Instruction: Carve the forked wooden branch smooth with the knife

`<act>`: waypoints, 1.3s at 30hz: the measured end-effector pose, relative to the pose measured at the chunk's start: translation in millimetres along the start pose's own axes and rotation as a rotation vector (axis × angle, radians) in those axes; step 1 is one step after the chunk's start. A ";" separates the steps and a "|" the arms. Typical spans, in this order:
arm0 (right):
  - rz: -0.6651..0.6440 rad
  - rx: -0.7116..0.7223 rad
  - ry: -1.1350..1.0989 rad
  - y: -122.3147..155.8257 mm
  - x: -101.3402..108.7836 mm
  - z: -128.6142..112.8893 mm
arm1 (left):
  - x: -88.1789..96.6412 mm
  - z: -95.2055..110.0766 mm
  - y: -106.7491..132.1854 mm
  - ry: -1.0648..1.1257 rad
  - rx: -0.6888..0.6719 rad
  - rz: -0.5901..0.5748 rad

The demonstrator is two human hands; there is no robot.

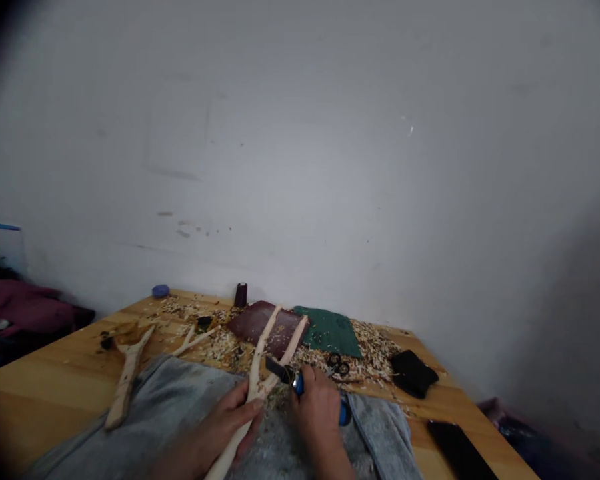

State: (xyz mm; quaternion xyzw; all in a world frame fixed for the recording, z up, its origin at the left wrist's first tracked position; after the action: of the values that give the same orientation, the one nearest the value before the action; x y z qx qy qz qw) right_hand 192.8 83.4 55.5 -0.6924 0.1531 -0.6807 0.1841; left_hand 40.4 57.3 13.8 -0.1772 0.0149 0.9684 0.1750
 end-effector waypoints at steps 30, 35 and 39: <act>-0.210 -0.248 0.121 -17.7 -24.9 62.9 | 3.4 -18.2 -10.0 0.127 0.038 0.001; -0.141 -0.065 0.069 -14.2 -19.5 31.2 | 5.2 -16.5 -8.4 0.117 0.025 0.019; -0.142 0.028 0.040 -7.3 -17.7 4.4 | 6.8 -14.5 -7.0 0.106 0.015 0.032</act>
State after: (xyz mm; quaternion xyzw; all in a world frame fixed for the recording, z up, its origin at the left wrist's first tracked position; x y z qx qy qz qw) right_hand 196.5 98.3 43.2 -0.6849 0.0976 -0.7079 0.1420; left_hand 41.7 64.8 -1.9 -0.2266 0.0345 0.9602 0.1597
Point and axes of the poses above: each hand's wrist, its own y-axis away from the middle knuckle, its own x-axis out of the back of the hand, z = x × y, the point moved 9 cm from there along -y, towards the middle knuckle, and after that the axes turned 12 degrees about y, right-handed, at the moved point
